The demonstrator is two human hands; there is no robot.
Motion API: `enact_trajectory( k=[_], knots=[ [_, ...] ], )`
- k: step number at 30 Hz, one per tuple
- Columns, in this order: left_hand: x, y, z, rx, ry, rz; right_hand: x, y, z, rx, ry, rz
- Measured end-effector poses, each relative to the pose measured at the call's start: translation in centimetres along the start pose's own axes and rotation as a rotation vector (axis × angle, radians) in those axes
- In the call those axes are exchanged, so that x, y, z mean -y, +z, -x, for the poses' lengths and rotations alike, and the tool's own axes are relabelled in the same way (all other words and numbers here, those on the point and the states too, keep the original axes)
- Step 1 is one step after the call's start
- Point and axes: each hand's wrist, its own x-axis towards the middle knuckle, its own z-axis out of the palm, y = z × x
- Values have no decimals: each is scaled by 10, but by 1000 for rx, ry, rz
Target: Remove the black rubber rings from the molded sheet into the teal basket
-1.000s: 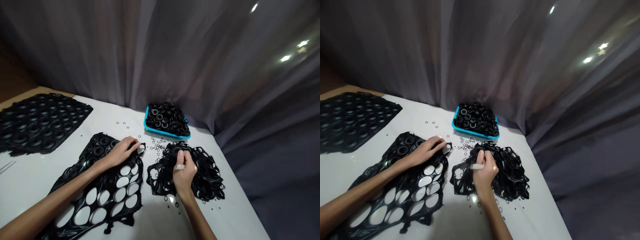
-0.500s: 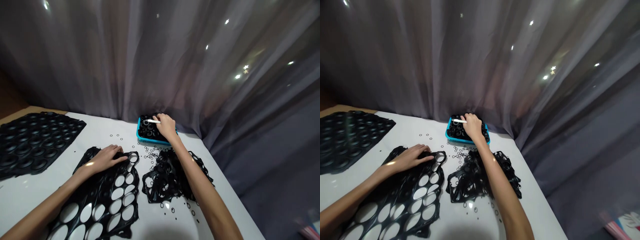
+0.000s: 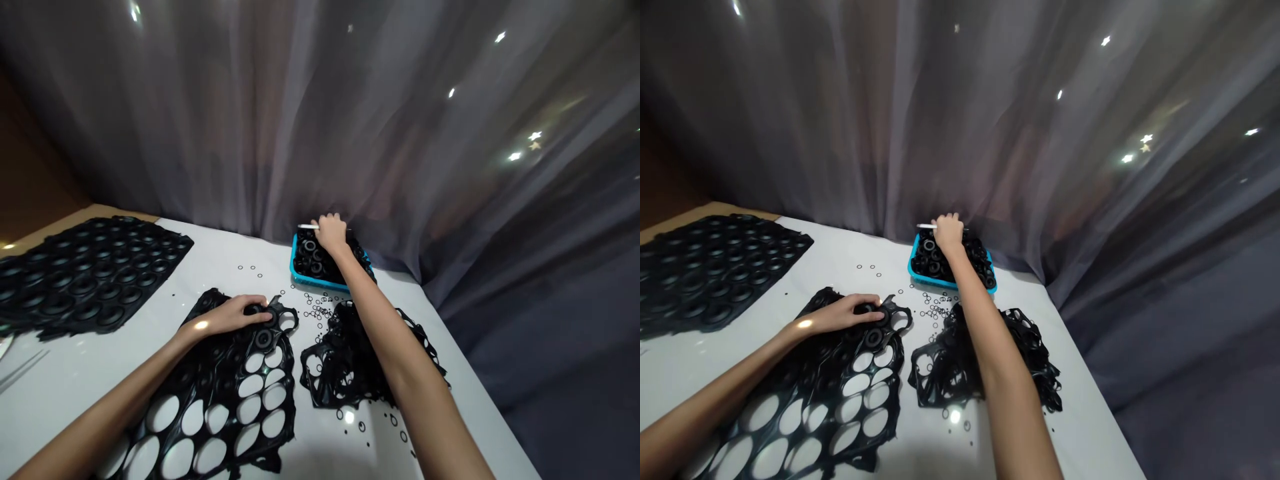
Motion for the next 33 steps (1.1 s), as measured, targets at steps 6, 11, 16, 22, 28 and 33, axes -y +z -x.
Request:
enact_trajectory(
  k=[6,11,16,22,28,33],
  knots=[
    [2,-2,-3,55,21,144,9,13,134,-324,-129,-696],
    [5,-2,-4,65,30,152,26,60,256,-10,167,-1245],
    [6,0,-6,17,23,128,44,82,275,35,169,-1224],
    [0,-1,-5,2,0,89,44,84,267,66,187,-1257],
    [2,0,-3,18,-63,90,42,89,267,115,163,-1292],
    [7,2,-2,-2,-68,79,45,85,262,119,124,-1179]
  ],
)
